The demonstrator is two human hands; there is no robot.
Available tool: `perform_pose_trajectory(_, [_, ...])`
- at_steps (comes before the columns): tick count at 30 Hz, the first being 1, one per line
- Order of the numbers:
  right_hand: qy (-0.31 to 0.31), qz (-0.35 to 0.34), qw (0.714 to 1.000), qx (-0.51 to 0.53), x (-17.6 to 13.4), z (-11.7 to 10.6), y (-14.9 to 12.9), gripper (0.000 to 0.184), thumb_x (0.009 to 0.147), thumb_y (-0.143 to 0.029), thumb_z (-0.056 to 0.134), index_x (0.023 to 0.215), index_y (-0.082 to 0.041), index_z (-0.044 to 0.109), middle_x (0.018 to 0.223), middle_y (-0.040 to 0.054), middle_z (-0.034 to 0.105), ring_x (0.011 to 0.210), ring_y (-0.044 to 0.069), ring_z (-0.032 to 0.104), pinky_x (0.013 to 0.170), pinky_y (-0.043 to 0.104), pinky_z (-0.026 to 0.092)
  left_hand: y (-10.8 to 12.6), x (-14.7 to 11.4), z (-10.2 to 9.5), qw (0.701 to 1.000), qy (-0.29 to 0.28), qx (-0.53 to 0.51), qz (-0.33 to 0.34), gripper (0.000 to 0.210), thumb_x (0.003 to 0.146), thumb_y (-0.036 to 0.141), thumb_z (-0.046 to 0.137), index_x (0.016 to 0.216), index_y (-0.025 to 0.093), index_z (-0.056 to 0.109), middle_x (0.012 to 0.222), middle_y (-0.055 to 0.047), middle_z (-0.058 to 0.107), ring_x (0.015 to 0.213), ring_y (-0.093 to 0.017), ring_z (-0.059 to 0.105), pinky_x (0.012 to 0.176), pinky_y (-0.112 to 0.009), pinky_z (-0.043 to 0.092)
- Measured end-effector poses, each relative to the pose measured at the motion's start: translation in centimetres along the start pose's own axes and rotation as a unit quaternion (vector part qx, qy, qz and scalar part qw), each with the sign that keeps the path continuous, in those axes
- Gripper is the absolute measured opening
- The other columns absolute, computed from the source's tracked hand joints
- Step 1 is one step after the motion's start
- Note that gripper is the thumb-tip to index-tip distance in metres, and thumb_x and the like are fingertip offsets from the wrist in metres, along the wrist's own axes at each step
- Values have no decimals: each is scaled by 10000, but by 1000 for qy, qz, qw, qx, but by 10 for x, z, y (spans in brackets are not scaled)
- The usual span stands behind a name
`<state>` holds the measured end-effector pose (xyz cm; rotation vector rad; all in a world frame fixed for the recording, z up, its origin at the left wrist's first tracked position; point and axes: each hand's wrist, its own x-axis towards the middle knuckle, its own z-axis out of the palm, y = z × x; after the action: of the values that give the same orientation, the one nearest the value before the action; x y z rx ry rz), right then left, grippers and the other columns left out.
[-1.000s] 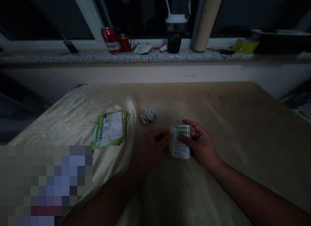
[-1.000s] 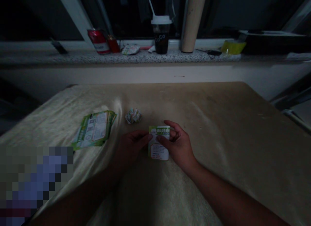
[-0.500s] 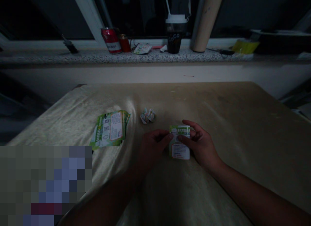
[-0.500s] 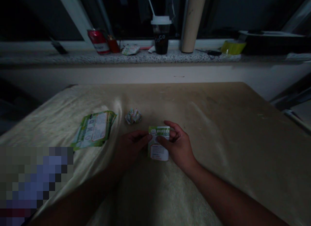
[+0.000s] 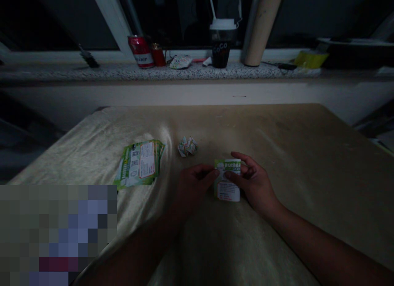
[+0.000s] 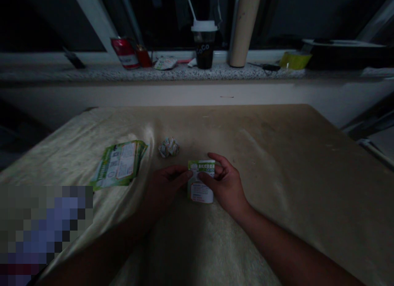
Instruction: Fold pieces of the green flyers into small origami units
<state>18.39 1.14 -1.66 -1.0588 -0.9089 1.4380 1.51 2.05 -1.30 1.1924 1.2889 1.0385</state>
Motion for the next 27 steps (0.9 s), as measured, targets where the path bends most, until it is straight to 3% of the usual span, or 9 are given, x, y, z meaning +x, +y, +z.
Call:
perform_pose_trajectory(16, [0,4,1000,8,0,1,-2,600,656,-268,878,1176,-249,580,833,-8,794,723,215,755,713,366,590,2,0,0,1000,2,-23,-14,164,743,333,779,815,186,787,789,-35,781,719,-182,710,668,-271,551])
perform_pose_trajectory(21, [-37,13,999,25,0,-1,-4,619,710,-271,850,1240,-258,530,845,-3,789,719,208,753,703,369,599,-2,3,-2,997,5,-64,-46,205,709,341,799,810,163,779,752,-48,765,649,-181,694,630,-292,549])
perform_pose_trajectory(24, [-61,-41,997,10,0,-6,-5,455,846,-317,729,1257,-256,544,935,27,778,763,202,751,704,365,599,-2,6,-5,993,7,-101,-63,228,710,360,789,805,153,766,727,-47,750,633,-180,691,633,-306,557])
perform_pose_trajectory(27, [-56,-153,982,-97,2,-14,-6,307,956,-274,570,1262,-272,584,1106,62,735,925,202,734,761,363,595,4,6,-9,987,0,-140,-74,225,718,351,759,795,140,745,766,-64,754,673,-193,705,651,-316,569])
